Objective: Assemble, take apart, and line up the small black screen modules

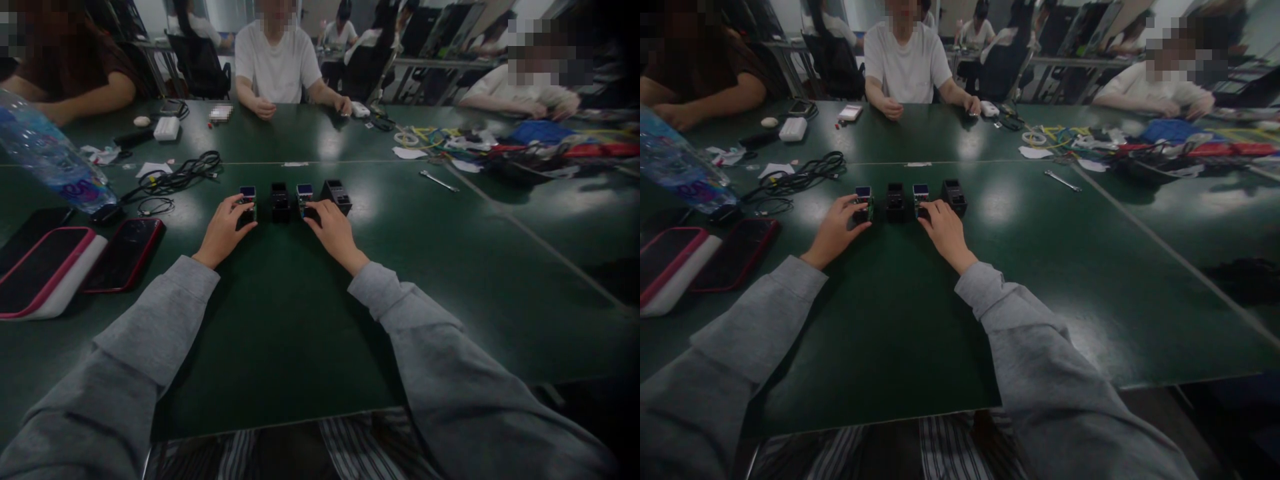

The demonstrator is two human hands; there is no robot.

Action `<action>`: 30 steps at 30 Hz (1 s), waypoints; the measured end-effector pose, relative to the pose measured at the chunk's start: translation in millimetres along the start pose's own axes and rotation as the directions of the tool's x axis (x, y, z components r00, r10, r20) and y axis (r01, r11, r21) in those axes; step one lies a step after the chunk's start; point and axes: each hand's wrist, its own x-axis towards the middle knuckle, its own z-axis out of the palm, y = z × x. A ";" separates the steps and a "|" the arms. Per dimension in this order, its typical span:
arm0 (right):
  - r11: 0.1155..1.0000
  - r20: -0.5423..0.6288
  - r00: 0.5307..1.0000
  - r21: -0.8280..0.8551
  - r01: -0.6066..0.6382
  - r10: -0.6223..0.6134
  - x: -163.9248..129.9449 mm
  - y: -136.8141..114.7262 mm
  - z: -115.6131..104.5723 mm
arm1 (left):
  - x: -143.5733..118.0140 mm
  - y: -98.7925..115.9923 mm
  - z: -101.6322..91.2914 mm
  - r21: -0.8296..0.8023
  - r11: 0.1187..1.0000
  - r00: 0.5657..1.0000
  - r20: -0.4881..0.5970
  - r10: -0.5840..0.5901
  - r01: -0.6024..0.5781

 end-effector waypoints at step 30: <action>0.991 -0.307 0.942 0.027 -0.134 0.136 1.0 66.2 0.3 | 3.2 -2.0 -1.5 -0.023 0.993 0.972 -0.204 -0.120 0.117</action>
